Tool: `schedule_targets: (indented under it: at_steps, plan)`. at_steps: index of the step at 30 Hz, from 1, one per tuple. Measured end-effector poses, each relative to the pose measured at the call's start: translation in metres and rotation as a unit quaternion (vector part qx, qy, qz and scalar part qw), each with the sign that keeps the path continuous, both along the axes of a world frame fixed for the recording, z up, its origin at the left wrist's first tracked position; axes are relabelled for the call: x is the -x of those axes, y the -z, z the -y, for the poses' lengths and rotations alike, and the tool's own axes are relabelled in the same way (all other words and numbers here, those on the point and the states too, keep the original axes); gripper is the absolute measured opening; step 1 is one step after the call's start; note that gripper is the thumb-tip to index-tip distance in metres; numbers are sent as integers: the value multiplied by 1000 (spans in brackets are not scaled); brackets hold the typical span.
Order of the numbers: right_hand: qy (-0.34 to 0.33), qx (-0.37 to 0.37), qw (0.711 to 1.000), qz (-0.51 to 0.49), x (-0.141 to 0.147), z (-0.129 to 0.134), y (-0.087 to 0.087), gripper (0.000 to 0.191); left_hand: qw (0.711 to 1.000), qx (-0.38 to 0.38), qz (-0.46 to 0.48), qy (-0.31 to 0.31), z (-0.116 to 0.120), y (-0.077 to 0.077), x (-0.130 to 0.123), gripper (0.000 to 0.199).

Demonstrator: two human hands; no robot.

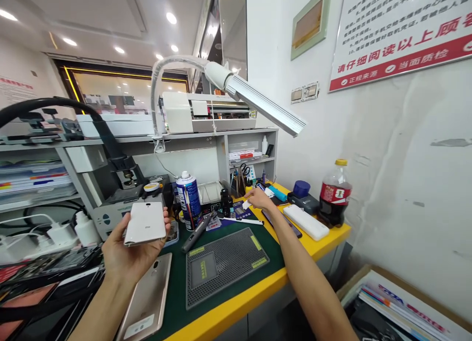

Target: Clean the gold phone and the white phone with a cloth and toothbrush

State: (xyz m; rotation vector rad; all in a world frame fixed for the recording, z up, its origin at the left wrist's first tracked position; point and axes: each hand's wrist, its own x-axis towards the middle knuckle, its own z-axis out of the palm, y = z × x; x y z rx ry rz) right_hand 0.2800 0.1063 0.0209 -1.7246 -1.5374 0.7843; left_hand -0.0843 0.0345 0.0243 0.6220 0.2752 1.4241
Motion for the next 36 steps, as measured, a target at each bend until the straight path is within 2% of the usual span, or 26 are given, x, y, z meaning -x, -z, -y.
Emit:
schedule_targets:
  at_steps: [6, 16, 23, 36]
  plan:
    - [24, -3, 1000, -7, -6, -3, 7, 32, 1000, 3, -5, -17, -1, -1, -1, 48]
    - [10, -14, 999, -28, -6, -4, 13, 31, 1000, 13, -20, -7, -1, 1, -1, 54]
    - [42, -12, 997, -65, -11, -9, 19, 33, 999, 24, -22, -14, 0, -3, -3, 54]
    - [115, -106, 977, -142, -18, -18, 25, 33, 999, 12, -28, -20, 4, -3, -2, 54]
